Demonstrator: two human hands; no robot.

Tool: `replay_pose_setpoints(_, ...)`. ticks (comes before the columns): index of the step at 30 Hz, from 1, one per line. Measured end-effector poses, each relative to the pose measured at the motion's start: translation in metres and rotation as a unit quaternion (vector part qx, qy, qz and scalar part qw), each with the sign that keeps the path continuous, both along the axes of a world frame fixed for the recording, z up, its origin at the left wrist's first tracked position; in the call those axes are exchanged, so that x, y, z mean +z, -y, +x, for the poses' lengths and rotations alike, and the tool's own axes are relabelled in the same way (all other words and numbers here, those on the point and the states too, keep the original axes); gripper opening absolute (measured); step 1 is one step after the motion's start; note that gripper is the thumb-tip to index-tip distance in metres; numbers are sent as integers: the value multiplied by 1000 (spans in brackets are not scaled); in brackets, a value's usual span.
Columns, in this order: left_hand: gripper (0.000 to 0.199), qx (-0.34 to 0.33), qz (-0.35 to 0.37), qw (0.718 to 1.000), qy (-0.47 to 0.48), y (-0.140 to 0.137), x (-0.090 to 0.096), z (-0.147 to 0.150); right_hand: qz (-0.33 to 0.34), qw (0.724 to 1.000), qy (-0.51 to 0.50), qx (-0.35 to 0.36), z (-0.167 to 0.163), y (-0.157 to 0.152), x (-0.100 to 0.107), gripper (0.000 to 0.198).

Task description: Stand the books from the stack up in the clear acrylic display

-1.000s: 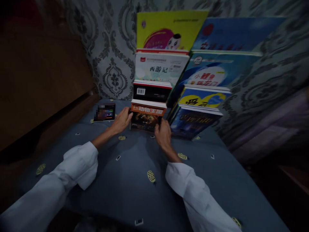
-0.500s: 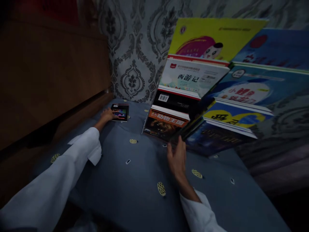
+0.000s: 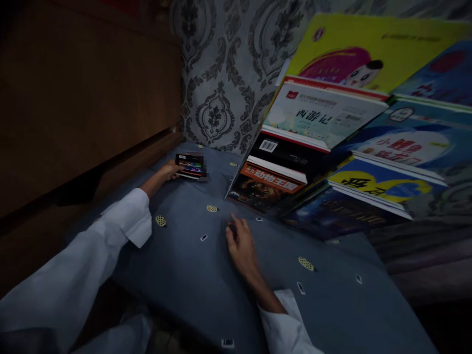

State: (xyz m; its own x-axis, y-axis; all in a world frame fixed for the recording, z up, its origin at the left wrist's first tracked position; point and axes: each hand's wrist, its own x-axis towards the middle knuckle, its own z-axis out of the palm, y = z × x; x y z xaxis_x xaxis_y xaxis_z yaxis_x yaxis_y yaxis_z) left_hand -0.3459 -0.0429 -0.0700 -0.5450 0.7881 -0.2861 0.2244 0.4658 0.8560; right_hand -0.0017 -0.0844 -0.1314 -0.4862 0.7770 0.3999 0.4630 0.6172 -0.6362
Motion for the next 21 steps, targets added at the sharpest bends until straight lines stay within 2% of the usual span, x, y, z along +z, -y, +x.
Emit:
replay_pose_setpoints(2, 23, -3, -5, 1000, 19, 23, -3, 11, 6, 1000, 7, 10, -5, 0, -1, 45)
replay_pose_setpoints(6, 30, -29, -13, 998, 56, 89, -17, 42, 24, 999, 12, 32, -19, 2, -2, 46)
replay_pose_setpoints(9, 40, -143, 0, 988, 65, 136, -22, 59, 49, 996, 26, 74, -30, 7, -5, 47)
replay_pose_setpoints(12, 38, -205, 10, 978, -22, 166, -19, 63, 68, 991, 47, 106, -36, 14, -11, 46)
replay_pose_setpoints(16, 35, -248, -17, 958, -141, 183, -9, 62, 84, 985, 79, 127, -39, 22, -19, 43)
replay_pose_setpoints(21, 29, -235, -3, 905, -355, 188, -13, 73, 77, 982, 102, 138, -39, 30, -17, 42)
